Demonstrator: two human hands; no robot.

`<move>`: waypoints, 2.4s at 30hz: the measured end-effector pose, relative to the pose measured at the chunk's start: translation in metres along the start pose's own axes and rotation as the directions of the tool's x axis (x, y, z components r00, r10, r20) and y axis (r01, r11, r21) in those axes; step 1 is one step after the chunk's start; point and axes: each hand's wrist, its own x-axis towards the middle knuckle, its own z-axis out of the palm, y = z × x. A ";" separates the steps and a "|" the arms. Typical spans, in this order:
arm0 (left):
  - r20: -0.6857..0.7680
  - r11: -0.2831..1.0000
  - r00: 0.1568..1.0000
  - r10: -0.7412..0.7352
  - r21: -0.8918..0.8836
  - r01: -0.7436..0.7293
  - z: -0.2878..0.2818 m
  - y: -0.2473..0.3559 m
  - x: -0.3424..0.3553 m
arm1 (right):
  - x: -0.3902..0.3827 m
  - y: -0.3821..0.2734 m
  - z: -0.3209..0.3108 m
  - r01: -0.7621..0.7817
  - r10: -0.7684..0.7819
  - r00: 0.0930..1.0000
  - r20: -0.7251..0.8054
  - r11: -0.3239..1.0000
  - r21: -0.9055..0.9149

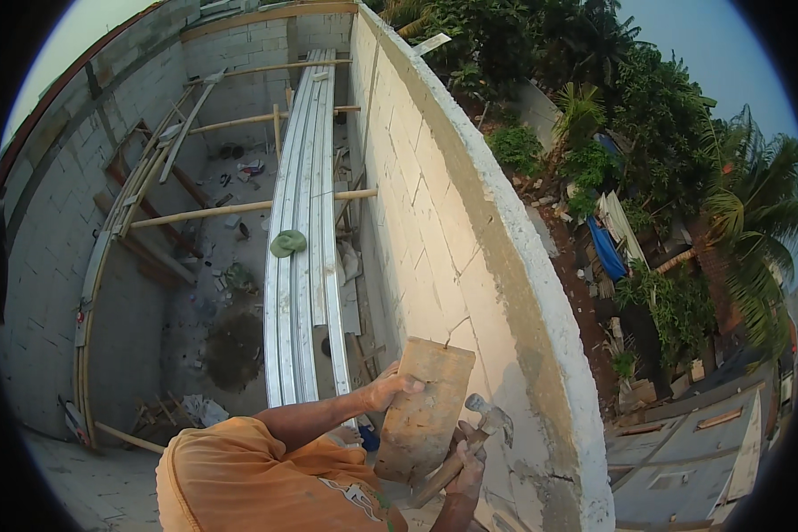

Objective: The person levels the top of a concrete wall using a metal straight edge and a wooden float, then hammers a wooden board into the side of the wall structure.

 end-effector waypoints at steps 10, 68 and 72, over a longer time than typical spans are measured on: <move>-0.176 0.940 0.975 -0.139 0.285 0.186 0.027 0.016 -0.011 | 0.002 0.023 0.001 -0.070 0.003 0.987 -0.159 0.905 -0.420; -0.105 0.983 0.986 -0.132 0.111 0.144 -0.079 -0.011 -0.052 | 0.041 0.076 -0.020 -0.275 0.232 0.958 -0.166 0.905 -0.326; -0.023 0.999 0.999 -0.033 0.020 0.034 -0.063 -0.008 -0.033 | 0.057 0.078 -0.036 -0.255 0.289 0.951 0.112 0.935 -0.244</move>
